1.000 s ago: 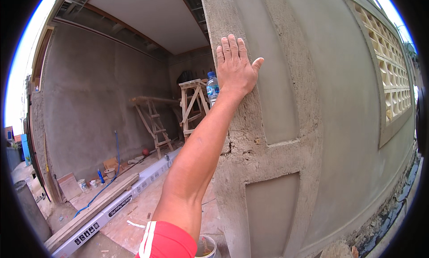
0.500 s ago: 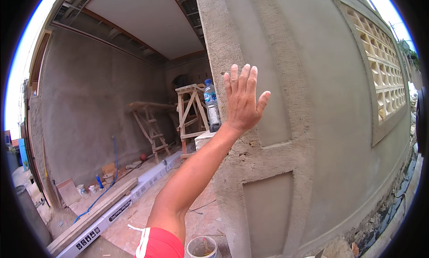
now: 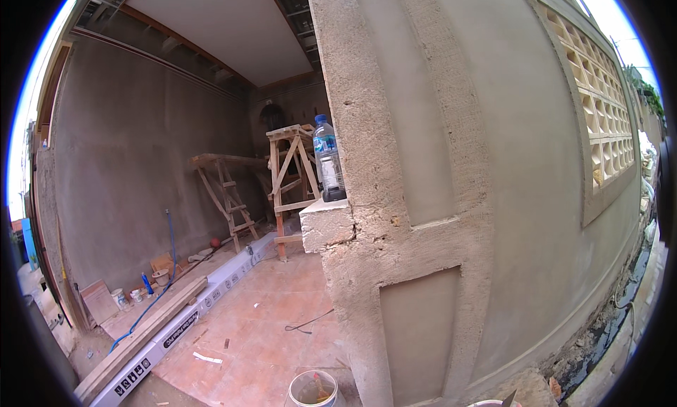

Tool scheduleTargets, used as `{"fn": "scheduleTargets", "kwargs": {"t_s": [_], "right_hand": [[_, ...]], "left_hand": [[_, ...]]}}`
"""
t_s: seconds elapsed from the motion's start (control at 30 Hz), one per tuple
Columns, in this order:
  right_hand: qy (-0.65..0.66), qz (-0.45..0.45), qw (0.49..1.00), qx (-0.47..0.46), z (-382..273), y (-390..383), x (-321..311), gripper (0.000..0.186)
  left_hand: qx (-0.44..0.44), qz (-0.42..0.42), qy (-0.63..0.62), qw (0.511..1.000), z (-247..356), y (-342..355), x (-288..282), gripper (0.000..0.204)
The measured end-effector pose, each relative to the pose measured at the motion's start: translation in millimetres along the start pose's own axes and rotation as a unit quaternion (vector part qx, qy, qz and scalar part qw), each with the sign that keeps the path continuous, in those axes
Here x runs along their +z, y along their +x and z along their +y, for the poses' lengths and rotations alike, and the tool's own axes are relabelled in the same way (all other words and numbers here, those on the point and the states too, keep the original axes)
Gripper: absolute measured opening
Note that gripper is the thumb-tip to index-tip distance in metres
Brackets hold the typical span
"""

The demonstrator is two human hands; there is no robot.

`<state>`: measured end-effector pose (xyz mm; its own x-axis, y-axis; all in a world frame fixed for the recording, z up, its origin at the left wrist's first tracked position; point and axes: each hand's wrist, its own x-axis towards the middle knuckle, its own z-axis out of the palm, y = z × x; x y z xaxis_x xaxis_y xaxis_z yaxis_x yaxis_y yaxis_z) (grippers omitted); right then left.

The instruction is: The person uses a trowel to apply and smooth cement plaster onto a recessed rectangular section of an exterior wall. The person repeatedly scoops plaster from a bucket and spreads it evenly across the surface.

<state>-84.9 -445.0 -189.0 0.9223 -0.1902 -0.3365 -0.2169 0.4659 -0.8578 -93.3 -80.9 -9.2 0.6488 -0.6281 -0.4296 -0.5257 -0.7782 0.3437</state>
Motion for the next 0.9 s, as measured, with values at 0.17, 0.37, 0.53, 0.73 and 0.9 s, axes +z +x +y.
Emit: {"fn": "scheduleTargets", "kwargs": {"t_s": [0.17, 0.37, 0.53, 0.73, 0.9], "right_hand": [[-0.005, 0.022, 1.0, -0.009, -5, -1, 6, 0.037], [-0.001, 0.046, 0.998, -0.034, -7, -3, 21, 0.04], [0.027, 0.066, 0.995, -0.062, -7, 0, 36, 0.044], [0.02, 0.125, 0.989, -0.078, -37, -24, 65, 0.051], [0.046, 0.08, 0.993, -0.077, -34, -24, 83, 0.048]], "left_hand": [[-0.037, 0.036, -0.048, 0.998, -10, -8, 22, 0.057], [-0.056, 0.067, -0.088, 0.992, -19, -23, 43, 0.055], [-0.058, 0.073, -0.11, 0.99, -27, -33, 61, 0.054], [-0.059, 0.042, -0.129, 0.989, -24, -38, 78, 0.053], [-0.068, 0.052, -0.075, 0.994, -70, -24, 167, 0.052]]}}
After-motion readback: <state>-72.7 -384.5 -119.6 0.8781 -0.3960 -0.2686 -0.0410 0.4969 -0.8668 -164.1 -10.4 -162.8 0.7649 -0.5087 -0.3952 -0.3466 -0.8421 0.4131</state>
